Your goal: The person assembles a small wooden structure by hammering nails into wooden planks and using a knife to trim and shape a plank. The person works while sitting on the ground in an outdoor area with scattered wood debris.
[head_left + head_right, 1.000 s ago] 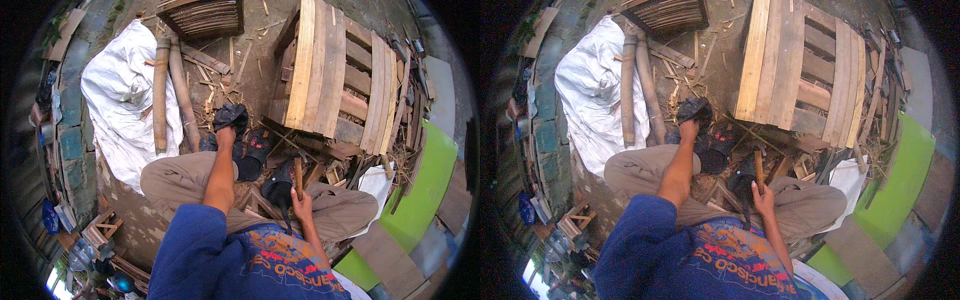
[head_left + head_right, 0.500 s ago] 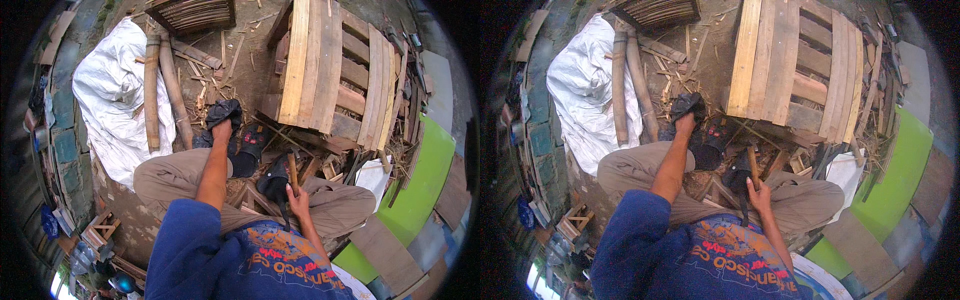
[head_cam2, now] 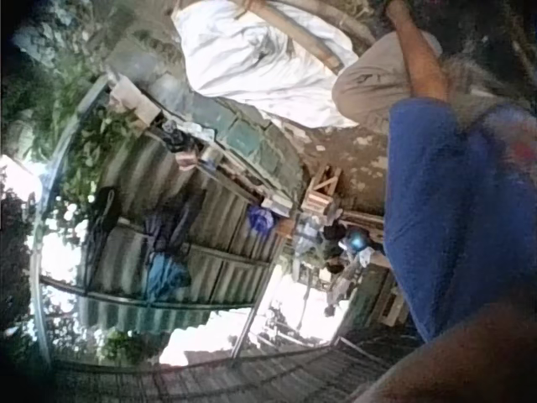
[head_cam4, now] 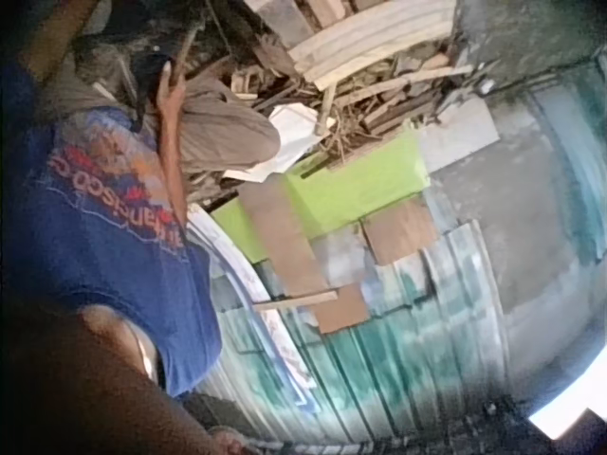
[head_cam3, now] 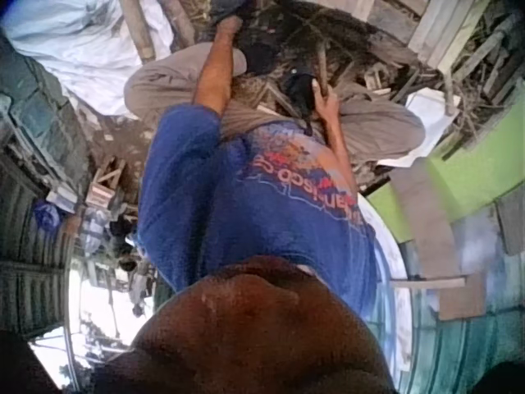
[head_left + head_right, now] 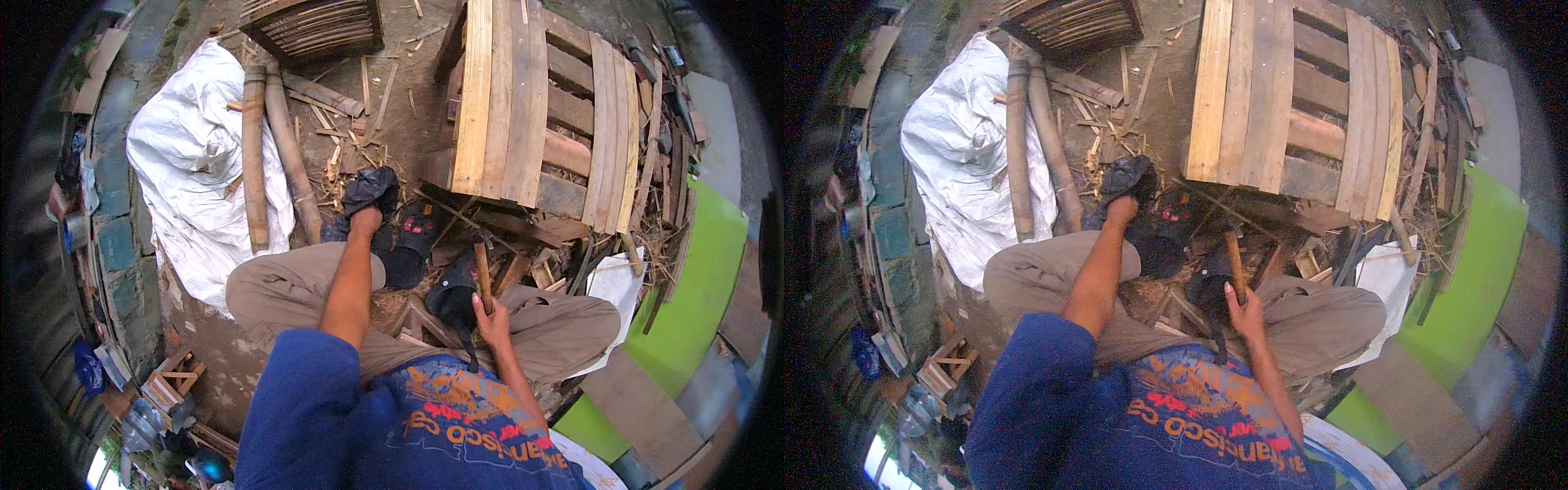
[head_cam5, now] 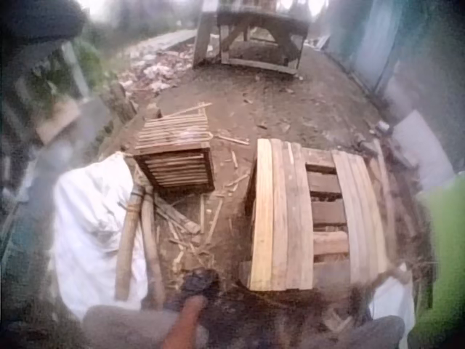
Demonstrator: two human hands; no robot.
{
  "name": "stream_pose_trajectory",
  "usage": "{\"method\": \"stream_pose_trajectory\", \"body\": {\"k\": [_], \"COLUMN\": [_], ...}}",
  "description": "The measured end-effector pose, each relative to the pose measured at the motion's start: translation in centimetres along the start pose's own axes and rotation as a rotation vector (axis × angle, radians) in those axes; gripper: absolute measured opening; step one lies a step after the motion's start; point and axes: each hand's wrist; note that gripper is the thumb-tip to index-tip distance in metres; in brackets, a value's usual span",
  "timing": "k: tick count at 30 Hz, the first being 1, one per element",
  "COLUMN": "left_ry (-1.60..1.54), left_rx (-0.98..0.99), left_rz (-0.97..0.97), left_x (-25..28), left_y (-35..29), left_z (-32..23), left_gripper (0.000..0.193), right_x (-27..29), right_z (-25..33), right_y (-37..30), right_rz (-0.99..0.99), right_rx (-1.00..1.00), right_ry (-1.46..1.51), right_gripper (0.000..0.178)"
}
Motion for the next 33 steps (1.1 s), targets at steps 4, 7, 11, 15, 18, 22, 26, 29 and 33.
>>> {"method": "stream_pose_trajectory", "body": {"k": [4, 7, 11, 15, 18, 22, 26, 29, 33], "left_ry": [-0.395, -0.518, -0.765, -0.595, -0.619, -0.999, -1.065, -1.134, -1.329], "left_rx": [0.199, 0.225, 0.151, 0.202, 0.059, 0.053, -0.003, -0.076, -0.292], "left_rz": [0.076, -0.072, -0.066, -0.108, -0.177, -0.036, -0.031, -0.077, -0.164], "left_x": [7.4, 8.3, 7.5, 10.0, 13.0, 14.4, 16.7, 17.3, 20.6], "left_y": [-1.8, -3.0, -4.3, -5.5, -7.1, -8.3, -10.6, -11.3, -12.6], "left_z": [-3.7, -3.1, -0.5, -2.6, -4.7, -5.5, -10.1, -12.7, -19.5], "left_gripper": [0.027, 0.02, 0.015, 0.017, 0.018, 0.02, 0.009, 0.01, 0.016], "right_x": [-0.6, -0.6, -0.6, -0.6, 0.2, 0.1, 1.0, 1.3, 2.7], "right_z": [-0.6, 1.1, 1.3, 0.1, 0.3, -0.4, -1.2, -2.3, -2.7], "right_y": [0.6, 0.5, 0.5, 0.6, 0.1, 0.4, 0.6, 0.1, -0.5], "right_rz": [-0.028, -0.003, -0.043, -0.095, -0.086, -0.141, -0.132, -0.213, -0.178], "right_rx": [0.075, 0.023, 0.16, 0.187, 0.18, 0.265, 0.23, 0.326, 0.224], "right_ry": [0.02, -0.001, 0.072, 0.038, 0.044, 0.127, 0.123, 0.159, 0.194], "right_gripper": [0.039, 0.043, 0.045, 0.044, 0.042, 0.044, 0.044, 0.05, 0.052]}}
Point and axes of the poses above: each hand's wrist, its own y-axis towards the middle knuckle, its own x-axis out of the back of the hand, z = x × y, and after that the axes turned 1 degree about -x, right-handed
